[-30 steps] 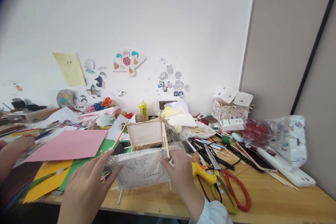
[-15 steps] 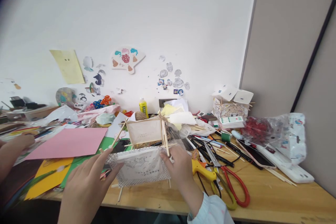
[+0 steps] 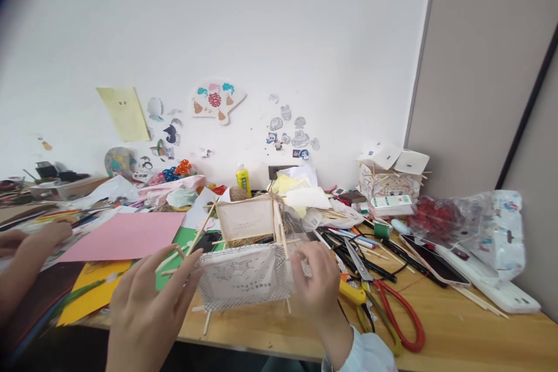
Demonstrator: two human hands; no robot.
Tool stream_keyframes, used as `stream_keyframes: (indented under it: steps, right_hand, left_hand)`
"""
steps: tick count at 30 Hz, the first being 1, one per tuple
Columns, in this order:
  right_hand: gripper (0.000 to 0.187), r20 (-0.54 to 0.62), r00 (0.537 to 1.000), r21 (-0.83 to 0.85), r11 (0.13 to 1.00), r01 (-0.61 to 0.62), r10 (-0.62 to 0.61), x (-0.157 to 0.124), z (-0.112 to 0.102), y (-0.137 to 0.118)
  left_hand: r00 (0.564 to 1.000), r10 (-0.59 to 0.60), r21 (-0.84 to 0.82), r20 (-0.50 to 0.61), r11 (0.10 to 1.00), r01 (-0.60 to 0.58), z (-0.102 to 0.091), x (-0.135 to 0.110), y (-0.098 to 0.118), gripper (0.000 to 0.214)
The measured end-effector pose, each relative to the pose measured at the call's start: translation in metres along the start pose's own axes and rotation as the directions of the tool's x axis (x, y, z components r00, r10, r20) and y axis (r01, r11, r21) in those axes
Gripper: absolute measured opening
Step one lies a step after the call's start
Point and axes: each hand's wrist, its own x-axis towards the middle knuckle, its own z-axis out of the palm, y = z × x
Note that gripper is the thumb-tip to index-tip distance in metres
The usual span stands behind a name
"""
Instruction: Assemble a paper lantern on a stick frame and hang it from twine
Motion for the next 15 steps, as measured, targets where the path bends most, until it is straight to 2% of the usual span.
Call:
stream_keyframes:
  steps: [3,5,7,9,10,12,13,15]
  right_hand:
    - [0.009,-0.023,0.990,-0.015,0.990,0.138,-0.138,0.008,-0.012,-0.004]
    - [0.013,-0.008,0.985,-0.036,0.984,0.174,-0.174,0.010,-0.020,-0.002]
    - [0.011,0.038,0.991,-0.078,0.988,0.131,-0.128,0.006,-0.027,0.007]
    - [0.010,0.158,0.987,-0.158,0.987,0.041,-0.016,-0.006,-0.034,0.023]
    - [0.012,0.240,0.969,-0.214,0.977,-0.003,0.056,-0.015,-0.038,0.034]
    - [0.011,0.415,0.890,-0.339,0.940,-0.041,0.188,-0.036,-0.043,0.059]
    - [0.012,0.477,0.846,-0.400,0.916,-0.033,0.239,-0.048,-0.045,0.071]
    - [0.024,0.587,0.757,-0.467,0.884,0.027,0.287,-0.067,-0.047,0.091]
  left_hand:
    - [0.998,0.063,0.058,0.013,0.996,-0.063,-0.001,0.005,-0.001,0.035]
    - [0.998,0.065,0.048,0.028,0.997,-0.066,0.000,0.008,-0.003,0.029]
    - [0.997,0.062,-0.028,0.051,0.998,-0.061,0.001,0.012,-0.005,0.015]
    - [0.994,0.062,-0.106,0.090,0.993,-0.052,0.001,0.014,-0.008,0.006]
    - [0.991,0.069,-0.130,0.110,0.990,-0.054,0.002,0.015,-0.009,0.009]
    - [0.988,0.082,-0.149,0.133,0.987,-0.061,0.002,0.016,-0.012,0.014]
    - [0.986,0.088,-0.150,0.139,0.986,-0.067,0.003,0.017,-0.013,0.014]
    - [0.982,0.104,-0.147,0.156,0.986,-0.081,0.003,0.019,-0.014,0.016]
